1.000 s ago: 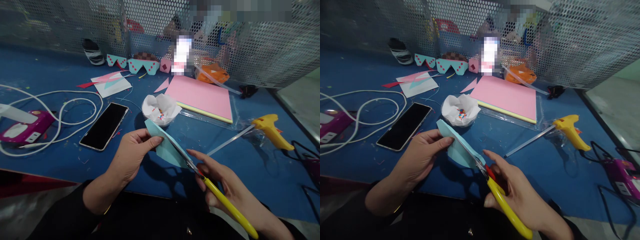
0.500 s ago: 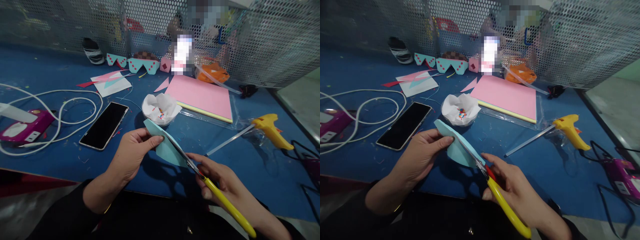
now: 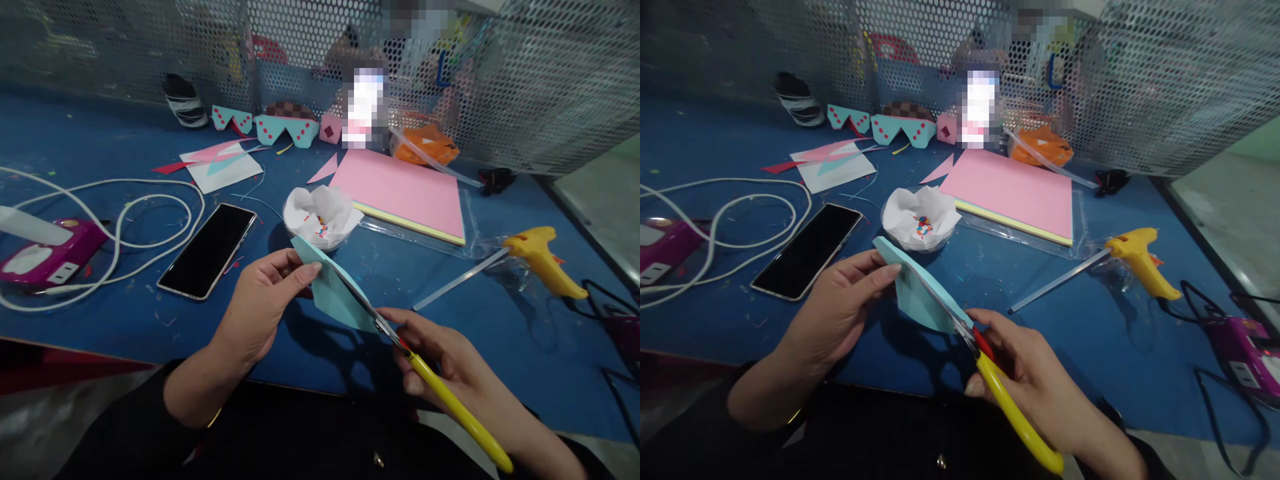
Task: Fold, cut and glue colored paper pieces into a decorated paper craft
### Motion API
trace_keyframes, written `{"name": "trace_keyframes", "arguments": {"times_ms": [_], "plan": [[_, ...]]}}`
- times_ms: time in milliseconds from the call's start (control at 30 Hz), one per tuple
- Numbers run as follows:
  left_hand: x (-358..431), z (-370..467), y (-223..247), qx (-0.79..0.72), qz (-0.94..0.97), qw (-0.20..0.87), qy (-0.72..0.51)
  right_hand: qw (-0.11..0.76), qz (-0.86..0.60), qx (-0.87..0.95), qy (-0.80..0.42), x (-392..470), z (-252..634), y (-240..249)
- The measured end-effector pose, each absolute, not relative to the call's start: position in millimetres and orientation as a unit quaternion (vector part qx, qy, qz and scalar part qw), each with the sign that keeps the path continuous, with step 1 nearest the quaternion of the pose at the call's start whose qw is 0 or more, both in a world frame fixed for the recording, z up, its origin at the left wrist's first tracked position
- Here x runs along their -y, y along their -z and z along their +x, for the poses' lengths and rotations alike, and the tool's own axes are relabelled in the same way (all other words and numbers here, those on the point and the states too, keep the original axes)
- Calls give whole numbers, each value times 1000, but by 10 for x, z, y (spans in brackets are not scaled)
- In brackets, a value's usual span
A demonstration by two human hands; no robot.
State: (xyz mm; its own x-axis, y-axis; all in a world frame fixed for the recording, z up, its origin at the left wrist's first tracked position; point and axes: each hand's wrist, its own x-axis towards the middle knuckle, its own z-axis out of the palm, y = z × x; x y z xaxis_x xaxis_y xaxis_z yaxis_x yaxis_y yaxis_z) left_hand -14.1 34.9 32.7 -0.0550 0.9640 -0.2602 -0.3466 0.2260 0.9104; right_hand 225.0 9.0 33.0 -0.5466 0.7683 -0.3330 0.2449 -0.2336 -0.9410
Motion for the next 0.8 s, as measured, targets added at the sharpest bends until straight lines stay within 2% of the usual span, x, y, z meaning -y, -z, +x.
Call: {"name": "trace_keyframes", "arguments": {"times_ms": [800], "plan": [[-322, -152, -321, -529, 326, 595, -509, 200, -442, 572, -661, -35, 2262, -330]]}}
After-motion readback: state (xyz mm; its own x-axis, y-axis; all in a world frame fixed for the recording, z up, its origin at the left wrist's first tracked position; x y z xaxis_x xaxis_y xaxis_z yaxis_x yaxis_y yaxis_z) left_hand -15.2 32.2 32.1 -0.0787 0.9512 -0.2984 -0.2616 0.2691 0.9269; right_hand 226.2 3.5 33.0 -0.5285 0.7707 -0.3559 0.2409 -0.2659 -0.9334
